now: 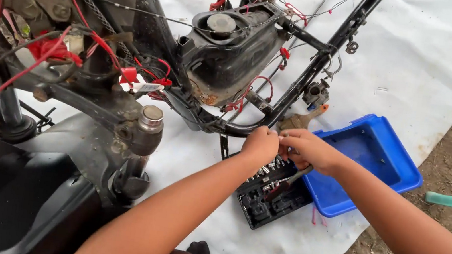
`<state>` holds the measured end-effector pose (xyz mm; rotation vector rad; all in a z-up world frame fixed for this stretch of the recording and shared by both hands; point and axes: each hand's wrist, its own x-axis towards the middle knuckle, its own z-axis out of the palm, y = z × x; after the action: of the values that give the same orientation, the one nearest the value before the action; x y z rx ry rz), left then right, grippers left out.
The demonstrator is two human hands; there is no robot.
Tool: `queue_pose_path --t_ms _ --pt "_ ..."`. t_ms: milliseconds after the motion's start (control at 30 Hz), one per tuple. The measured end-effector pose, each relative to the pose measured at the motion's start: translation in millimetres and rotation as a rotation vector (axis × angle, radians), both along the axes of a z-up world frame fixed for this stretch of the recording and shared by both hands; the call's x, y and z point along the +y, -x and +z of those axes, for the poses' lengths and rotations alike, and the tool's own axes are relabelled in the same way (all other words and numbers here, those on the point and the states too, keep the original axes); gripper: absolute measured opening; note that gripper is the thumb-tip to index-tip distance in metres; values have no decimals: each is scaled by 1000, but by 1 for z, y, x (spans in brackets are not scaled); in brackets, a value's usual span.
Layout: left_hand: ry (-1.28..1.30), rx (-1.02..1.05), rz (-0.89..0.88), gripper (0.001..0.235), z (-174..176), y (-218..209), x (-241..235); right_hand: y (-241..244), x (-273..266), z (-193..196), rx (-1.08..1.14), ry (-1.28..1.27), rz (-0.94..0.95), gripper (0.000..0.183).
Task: The person works on the handlebars of a partially disassembled motorcycle, using a wrench to tighten a bolt on the brake lever assembly. They select a tool from a blue case and manipulate the handlebar components.
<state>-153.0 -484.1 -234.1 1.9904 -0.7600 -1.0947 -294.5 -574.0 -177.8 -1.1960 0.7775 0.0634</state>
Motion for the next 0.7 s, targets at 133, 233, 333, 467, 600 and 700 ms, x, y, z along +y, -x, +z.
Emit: queue_pose_path --t_ms 133,233,333,467,600,700 --pt "-56 76 -145 35 -16 -18 17 -2 11 -8 120 -34 125 27" --pt "-67 65 -272 33 -48 -21 51 -5 17 -22 175 15 219 21" --pt "-136 -143 -500 27 -67 -26 78 -8 19 -45 230 181 342 18" --pt "-360 -344 -579 23 -69 -31 98 2 26 -87 277 427 594 20" --pt "-330 -449 -607 20 -79 -25 107 15 30 -132 126 520 707 20" --pt "-366 -557 -755 17 -94 -18 113 19 31 -144 309 536 753 19"
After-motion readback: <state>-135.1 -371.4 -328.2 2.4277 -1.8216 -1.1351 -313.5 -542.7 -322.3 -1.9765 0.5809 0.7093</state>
